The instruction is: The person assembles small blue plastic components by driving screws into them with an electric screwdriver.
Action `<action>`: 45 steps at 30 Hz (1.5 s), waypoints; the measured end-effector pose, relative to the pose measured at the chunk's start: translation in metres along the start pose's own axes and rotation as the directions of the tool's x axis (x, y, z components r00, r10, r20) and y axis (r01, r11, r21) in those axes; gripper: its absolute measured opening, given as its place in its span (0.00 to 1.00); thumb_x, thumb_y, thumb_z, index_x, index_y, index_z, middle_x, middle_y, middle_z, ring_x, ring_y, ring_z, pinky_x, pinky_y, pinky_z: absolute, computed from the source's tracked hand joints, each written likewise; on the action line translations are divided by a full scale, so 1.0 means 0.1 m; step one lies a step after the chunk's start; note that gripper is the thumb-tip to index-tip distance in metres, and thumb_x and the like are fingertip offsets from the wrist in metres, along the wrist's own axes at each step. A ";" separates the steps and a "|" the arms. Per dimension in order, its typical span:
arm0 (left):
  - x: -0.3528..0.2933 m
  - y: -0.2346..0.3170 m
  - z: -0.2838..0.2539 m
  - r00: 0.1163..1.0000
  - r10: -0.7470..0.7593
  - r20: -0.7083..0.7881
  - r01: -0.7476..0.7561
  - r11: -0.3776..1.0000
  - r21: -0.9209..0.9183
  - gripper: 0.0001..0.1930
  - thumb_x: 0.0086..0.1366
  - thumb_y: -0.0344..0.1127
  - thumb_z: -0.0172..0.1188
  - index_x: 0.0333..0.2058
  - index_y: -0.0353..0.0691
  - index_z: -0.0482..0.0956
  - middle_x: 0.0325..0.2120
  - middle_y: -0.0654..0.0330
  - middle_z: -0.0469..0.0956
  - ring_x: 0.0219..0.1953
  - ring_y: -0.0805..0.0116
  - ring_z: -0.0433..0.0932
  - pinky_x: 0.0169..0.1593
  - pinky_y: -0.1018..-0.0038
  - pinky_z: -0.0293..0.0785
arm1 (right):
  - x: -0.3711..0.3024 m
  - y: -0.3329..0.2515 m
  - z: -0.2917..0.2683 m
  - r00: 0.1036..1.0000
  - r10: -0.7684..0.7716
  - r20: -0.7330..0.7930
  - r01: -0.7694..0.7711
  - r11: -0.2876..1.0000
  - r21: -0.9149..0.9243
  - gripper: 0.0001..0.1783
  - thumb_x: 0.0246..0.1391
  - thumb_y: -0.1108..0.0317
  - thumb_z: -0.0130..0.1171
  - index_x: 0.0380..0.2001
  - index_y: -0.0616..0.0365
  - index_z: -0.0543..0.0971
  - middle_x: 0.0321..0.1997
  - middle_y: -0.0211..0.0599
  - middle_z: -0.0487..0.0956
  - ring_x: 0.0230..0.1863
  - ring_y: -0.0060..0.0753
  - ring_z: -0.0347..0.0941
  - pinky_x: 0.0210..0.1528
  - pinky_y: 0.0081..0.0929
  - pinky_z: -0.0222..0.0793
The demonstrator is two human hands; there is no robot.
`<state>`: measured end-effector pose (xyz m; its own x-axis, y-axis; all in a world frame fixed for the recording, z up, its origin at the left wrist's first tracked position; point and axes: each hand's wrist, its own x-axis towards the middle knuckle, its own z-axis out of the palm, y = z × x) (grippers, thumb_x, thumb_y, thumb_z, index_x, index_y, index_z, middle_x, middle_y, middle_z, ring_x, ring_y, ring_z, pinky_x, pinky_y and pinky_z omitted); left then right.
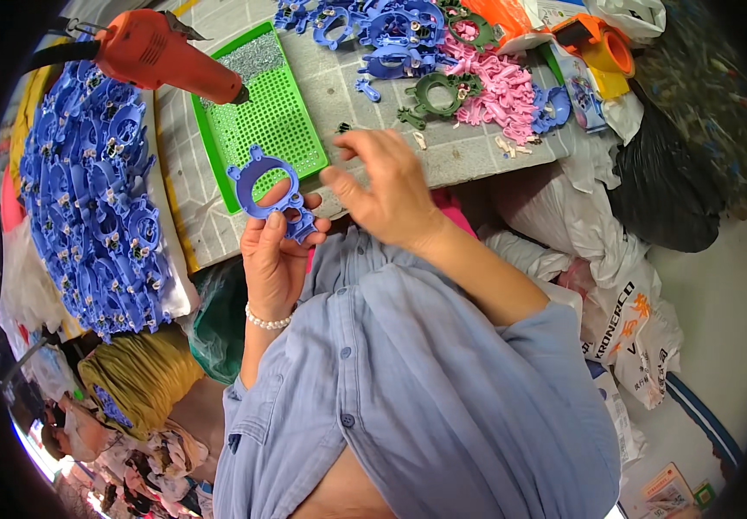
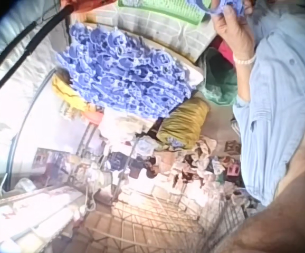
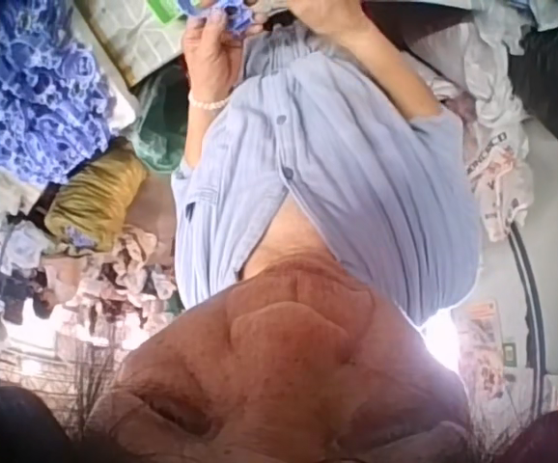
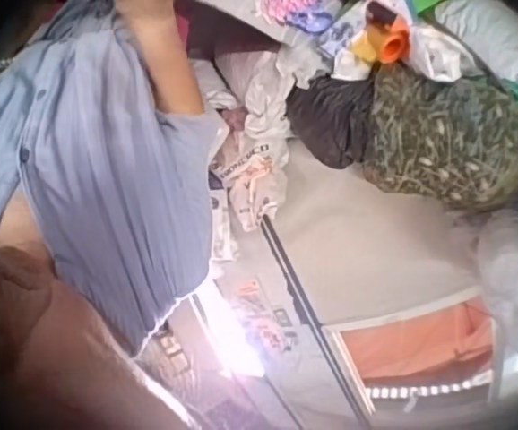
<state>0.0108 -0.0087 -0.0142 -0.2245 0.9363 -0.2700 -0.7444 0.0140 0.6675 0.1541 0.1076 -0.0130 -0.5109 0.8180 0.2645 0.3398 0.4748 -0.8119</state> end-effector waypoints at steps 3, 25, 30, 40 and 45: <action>0.02 0.01 -0.02 0.999 0.005 -0.036 -0.001 0.996 0.085 0.19 0.67 0.35 0.50 0.55 0.36 0.67 0.43 0.48 0.76 0.36 0.63 0.80 0.38 0.74 0.80 | 0.00 0.19 -0.18 0.988 -0.026 -0.154 -0.007 0.977 -0.214 0.09 0.43 0.70 0.63 0.29 0.60 0.76 0.25 0.37 0.76 0.29 0.43 0.72 0.33 0.35 0.67; 0.07 -0.02 -0.07 0.999 -0.011 -0.048 0.018 0.990 0.141 0.19 0.67 0.30 0.50 0.56 0.35 0.65 0.47 0.46 0.74 0.38 0.61 0.80 0.39 0.74 0.80 | -0.05 0.56 -0.29 0.997 -0.054 -0.050 0.025 0.888 -0.458 0.04 0.42 0.71 0.62 0.22 0.57 0.76 0.22 0.37 0.74 0.26 0.43 0.71 0.29 0.36 0.65; 0.08 0.00 -0.08 0.997 -0.018 -0.076 0.029 0.989 0.147 0.19 0.66 0.29 0.50 0.56 0.35 0.65 0.47 0.46 0.74 0.38 0.62 0.80 0.39 0.75 0.80 | 0.02 0.54 -0.19 0.998 -0.059 -0.035 0.038 0.898 -0.437 0.06 0.41 0.71 0.63 0.21 0.57 0.75 0.21 0.35 0.74 0.25 0.42 0.71 0.29 0.35 0.65; 0.13 0.07 -0.20 0.995 -0.013 -0.098 0.028 0.988 0.151 0.21 0.66 0.32 0.52 0.57 0.36 0.64 0.44 0.57 0.76 0.38 0.66 0.79 0.40 0.74 0.78 | 0.04 0.58 -0.22 0.997 -0.010 -0.079 -0.027 0.892 -0.452 0.06 0.43 0.71 0.63 0.22 0.59 0.75 0.20 0.38 0.74 0.25 0.42 0.71 0.29 0.36 0.65; 0.00 0.24 -0.36 0.986 0.081 -0.143 -0.059 0.987 0.151 0.21 0.66 0.32 0.52 0.57 0.37 0.65 0.44 0.57 0.76 0.38 0.66 0.79 0.40 0.76 0.79 | 0.10 0.48 -0.15 1.000 -0.014 -0.028 0.000 0.886 -0.464 0.07 0.43 0.69 0.64 0.24 0.60 0.76 0.19 0.36 0.73 0.23 0.40 0.70 0.28 0.36 0.64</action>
<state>-0.0300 -0.0212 -0.0235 -0.3716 0.8748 -0.3110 -0.6259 0.0114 0.7798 0.1767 0.1437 -0.0416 -0.4937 0.8197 0.2903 0.6676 0.5712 -0.4775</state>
